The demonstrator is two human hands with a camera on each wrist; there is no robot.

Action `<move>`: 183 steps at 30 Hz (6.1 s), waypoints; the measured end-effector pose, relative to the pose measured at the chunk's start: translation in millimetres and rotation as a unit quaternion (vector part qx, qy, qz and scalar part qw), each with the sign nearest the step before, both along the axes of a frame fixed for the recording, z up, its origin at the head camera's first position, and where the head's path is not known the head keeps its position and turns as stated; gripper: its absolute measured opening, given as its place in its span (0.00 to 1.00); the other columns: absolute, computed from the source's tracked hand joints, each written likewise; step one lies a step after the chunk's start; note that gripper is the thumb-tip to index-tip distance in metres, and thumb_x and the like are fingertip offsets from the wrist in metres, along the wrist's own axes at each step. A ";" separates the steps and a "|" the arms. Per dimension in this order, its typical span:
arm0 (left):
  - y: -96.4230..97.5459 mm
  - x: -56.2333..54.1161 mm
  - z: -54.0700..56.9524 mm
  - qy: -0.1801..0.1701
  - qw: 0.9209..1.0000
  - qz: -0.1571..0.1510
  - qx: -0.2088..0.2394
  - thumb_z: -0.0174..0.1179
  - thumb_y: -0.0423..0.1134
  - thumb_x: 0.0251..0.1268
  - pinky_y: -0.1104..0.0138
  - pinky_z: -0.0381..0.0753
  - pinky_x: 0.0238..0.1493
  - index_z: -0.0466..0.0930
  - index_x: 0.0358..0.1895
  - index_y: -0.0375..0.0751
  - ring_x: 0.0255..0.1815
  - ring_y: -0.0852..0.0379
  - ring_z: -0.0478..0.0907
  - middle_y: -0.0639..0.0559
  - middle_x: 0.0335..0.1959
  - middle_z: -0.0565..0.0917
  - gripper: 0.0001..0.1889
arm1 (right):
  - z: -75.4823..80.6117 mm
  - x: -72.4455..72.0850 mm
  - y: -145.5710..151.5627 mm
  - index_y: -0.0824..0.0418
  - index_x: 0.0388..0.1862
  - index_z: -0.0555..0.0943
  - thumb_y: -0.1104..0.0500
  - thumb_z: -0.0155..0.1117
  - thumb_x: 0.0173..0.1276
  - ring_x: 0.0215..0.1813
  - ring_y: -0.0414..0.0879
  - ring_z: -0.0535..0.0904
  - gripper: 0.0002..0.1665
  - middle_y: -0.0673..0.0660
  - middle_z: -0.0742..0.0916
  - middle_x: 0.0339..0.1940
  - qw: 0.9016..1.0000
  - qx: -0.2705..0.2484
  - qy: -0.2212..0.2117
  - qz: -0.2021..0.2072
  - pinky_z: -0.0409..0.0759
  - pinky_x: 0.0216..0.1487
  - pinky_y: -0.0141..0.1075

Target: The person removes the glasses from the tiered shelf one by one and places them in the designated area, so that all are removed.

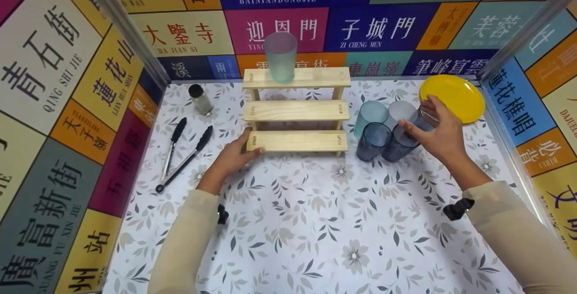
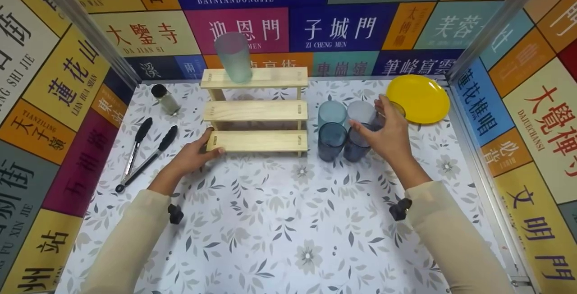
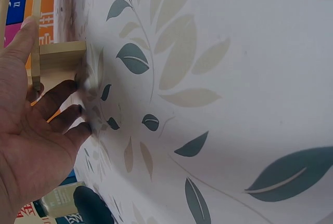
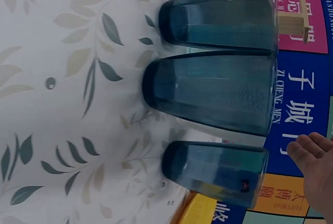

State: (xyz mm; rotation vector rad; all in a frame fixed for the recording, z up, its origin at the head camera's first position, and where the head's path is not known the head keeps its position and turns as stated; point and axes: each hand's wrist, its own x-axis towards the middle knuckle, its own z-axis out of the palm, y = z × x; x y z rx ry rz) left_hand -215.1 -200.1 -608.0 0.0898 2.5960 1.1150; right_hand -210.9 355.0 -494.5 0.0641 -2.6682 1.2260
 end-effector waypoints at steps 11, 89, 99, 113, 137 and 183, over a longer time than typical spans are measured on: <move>-0.4 -1.1 -0.4 -0.004 1.000 -0.003 0.001 0.63 0.71 0.76 0.41 0.59 0.90 0.41 0.94 0.59 0.90 0.32 0.59 0.38 0.91 0.59 0.55 | 18.6 -19.3 -23.8 0.55 0.86 0.72 0.43 0.86 0.65 0.81 0.59 0.78 0.55 0.60 0.81 0.81 0.999 0.018 0.027 0.016 0.77 0.82 0.50; -0.2 -0.1 -2.6 0.000 1.000 0.009 0.008 0.63 0.73 0.75 0.44 0.61 0.90 0.45 0.94 0.55 0.89 0.34 0.63 0.39 0.90 0.62 0.56 | 65.9 -133.7 -291.6 0.57 0.89 0.64 0.25 0.79 0.64 0.78 0.54 0.79 0.66 0.60 0.81 0.78 0.992 0.049 0.039 0.107 0.80 0.80 0.47; 2.3 -1.6 1.6 0.015 1.000 0.002 0.010 0.65 0.70 0.75 0.45 0.60 0.91 0.45 0.94 0.52 0.89 0.36 0.62 0.38 0.90 0.61 0.56 | 71.1 -143.1 -305.5 0.57 0.91 0.60 0.29 0.82 0.63 0.78 0.56 0.78 0.68 0.61 0.78 0.82 0.996 0.034 0.026 0.078 0.82 0.78 0.49; 1.5 0.5 0.4 0.003 1.000 0.018 0.024 0.66 0.71 0.74 0.45 0.57 0.91 0.45 0.94 0.55 0.91 0.37 0.60 0.42 0.91 0.60 0.56 | 69.9 -148.1 -311.5 0.52 0.90 0.62 0.26 0.80 0.63 0.77 0.53 0.79 0.66 0.57 0.80 0.82 0.998 0.030 0.000 0.061 0.81 0.78 0.45; -0.6 -1.3 -0.4 0.022 1.000 -0.003 0.017 0.66 0.70 0.75 0.44 0.61 0.90 0.47 0.93 0.60 0.88 0.36 0.65 0.42 0.90 0.64 0.53 | 75.6 -141.1 -286.6 0.56 0.86 0.68 0.30 0.82 0.65 0.76 0.58 0.79 0.60 0.62 0.82 0.78 0.995 0.008 0.059 0.084 0.85 0.74 0.49; -0.7 -0.8 -0.3 0.000 1.000 0.006 0.003 0.63 0.75 0.73 0.42 0.61 0.90 0.43 0.94 0.57 0.89 0.33 0.62 0.40 0.91 0.62 0.57 | 80.9 -109.6 -178.4 0.57 0.80 0.75 0.34 0.84 0.63 0.69 0.57 0.85 0.54 0.62 0.88 0.69 0.990 0.026 0.115 0.071 0.86 0.67 0.54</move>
